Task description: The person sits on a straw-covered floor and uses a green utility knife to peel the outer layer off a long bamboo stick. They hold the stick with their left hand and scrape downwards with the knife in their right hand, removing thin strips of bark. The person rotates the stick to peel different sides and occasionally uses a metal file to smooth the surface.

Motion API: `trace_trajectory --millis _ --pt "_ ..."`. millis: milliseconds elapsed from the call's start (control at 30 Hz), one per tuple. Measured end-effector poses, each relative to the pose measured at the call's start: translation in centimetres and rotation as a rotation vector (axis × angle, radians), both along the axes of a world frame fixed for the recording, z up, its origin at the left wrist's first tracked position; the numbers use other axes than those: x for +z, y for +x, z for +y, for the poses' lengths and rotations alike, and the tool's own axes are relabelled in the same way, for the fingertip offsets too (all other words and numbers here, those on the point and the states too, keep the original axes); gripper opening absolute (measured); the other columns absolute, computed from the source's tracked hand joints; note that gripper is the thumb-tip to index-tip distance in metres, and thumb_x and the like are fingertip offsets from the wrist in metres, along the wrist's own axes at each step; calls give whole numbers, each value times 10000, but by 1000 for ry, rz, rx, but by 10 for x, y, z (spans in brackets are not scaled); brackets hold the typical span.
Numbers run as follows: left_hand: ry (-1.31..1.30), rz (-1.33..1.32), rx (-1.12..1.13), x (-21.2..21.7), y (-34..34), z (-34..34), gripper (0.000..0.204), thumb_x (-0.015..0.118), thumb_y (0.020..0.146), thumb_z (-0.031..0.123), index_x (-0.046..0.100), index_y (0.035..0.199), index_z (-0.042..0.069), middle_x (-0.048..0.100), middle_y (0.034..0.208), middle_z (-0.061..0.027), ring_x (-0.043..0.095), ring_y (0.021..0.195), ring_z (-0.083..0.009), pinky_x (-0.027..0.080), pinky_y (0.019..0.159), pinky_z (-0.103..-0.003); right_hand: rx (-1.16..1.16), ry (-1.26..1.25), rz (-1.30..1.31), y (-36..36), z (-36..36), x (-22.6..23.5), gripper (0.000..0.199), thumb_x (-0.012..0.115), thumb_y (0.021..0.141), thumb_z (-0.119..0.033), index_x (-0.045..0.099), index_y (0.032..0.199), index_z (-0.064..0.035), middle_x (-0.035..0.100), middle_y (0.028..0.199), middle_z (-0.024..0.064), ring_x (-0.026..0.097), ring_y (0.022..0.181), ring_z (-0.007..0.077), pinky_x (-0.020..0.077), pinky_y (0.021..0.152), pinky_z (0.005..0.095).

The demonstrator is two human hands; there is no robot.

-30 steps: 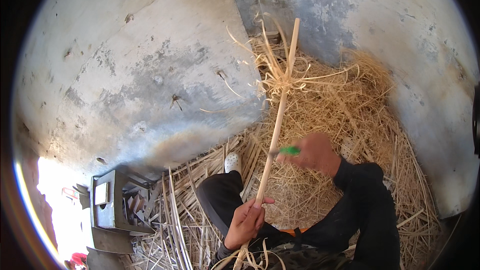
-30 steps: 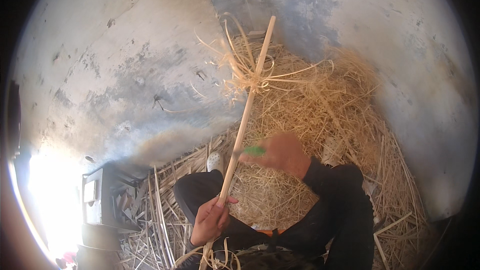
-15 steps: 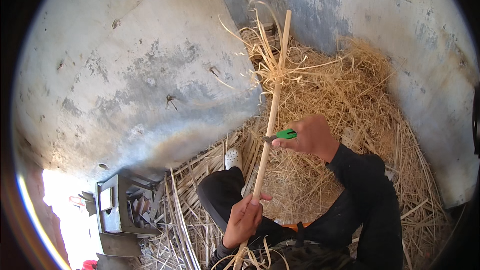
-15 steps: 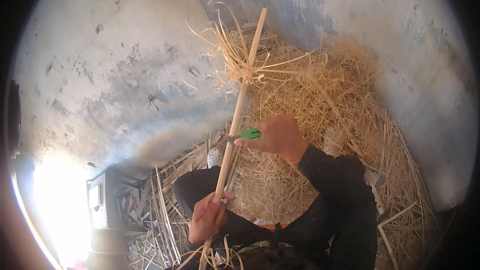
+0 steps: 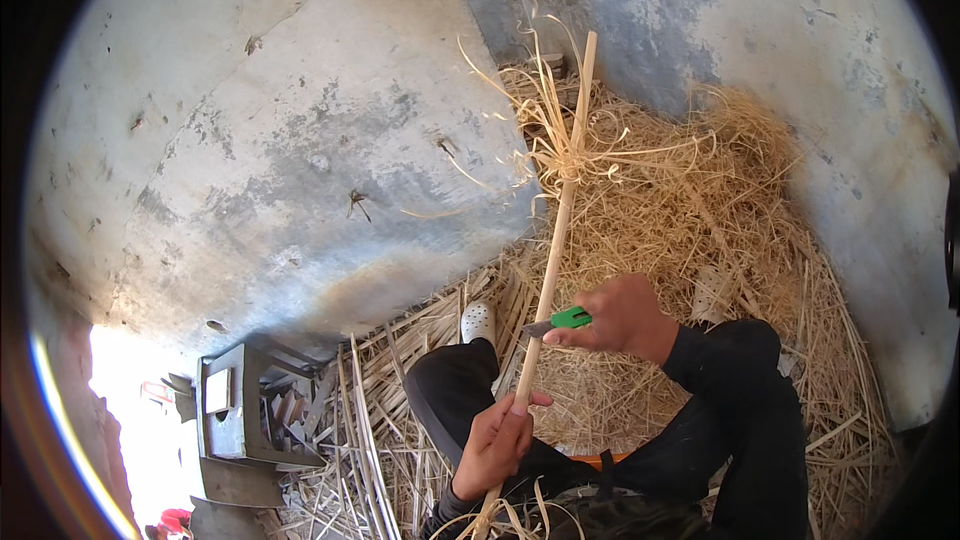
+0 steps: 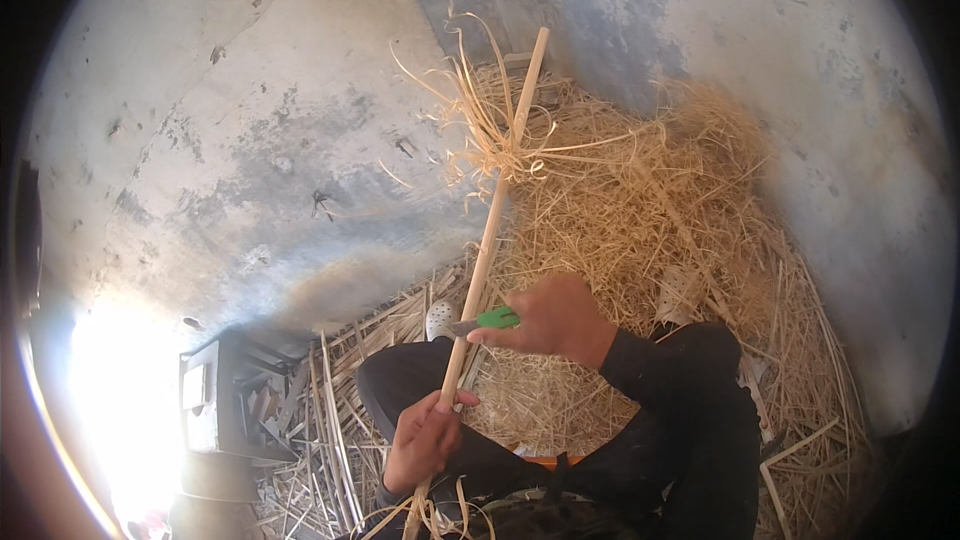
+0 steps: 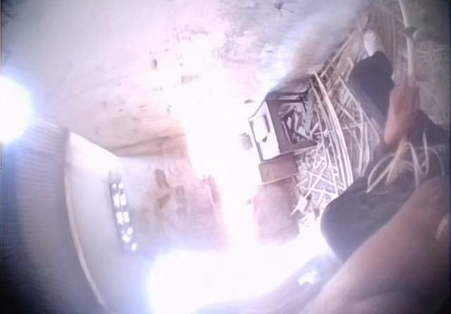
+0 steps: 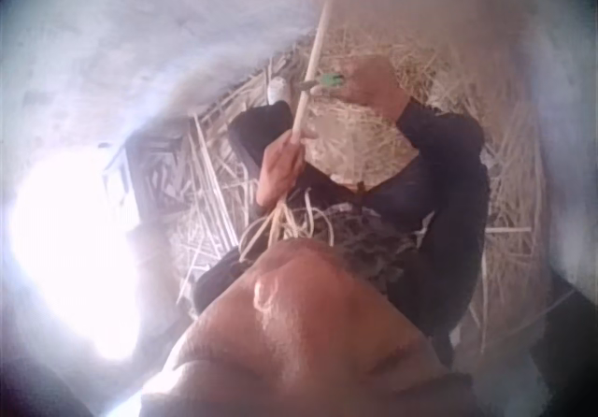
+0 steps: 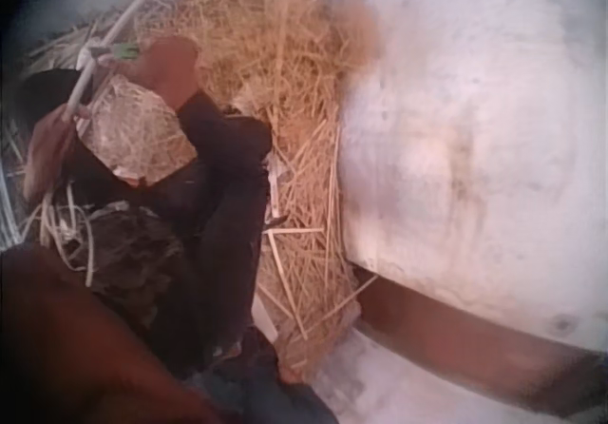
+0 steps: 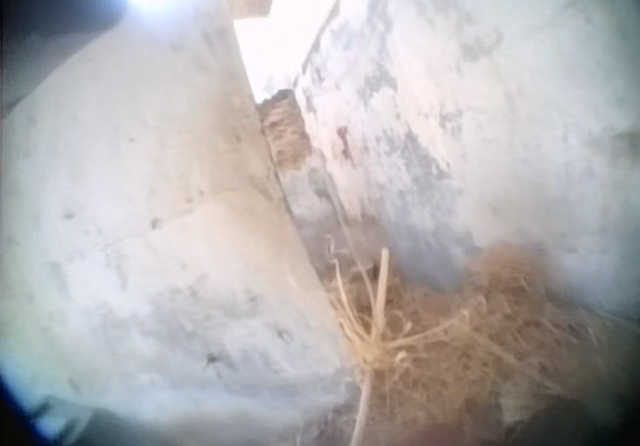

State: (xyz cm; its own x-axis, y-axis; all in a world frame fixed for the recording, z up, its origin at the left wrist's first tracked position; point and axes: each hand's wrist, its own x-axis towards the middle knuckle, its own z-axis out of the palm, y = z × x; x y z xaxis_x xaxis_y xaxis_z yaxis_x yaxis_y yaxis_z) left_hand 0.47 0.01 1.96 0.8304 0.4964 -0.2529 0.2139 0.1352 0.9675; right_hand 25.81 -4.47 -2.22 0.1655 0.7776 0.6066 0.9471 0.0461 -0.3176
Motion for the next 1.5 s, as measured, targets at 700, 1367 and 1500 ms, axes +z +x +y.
trace_trajectory --millis 700,1367,1500 --pt "-70 -23 -74 -13 -2 -8 380 352 1048 272 558 1175 -22 363 529 66 317 445 -16 257 433 -190 -431 -251 201 85 5 12 753 446 823 -771 491 471 -106 389 391 33 433 357 173 291 352 367" --pt "28 26 -41 0 -8 -10 359 369 1045 254 542 1192 -24 347 550 82 301 467 -14 244 453 -188 -133 -80 81 29 4 -8 778 370 810 -823 605 532 -136 305 375 -38 299 312 140 229 322 316" --pt "-21 -5 -78 2 -3 -21 362 370 1040 272 550 1167 -16 357 552 80 301 456 -10 240 437 -186 -405 -124 96 109 6 -6 787 374 782 -850 602 528 -141 306 378 -40 289 313 130 229 314 318"
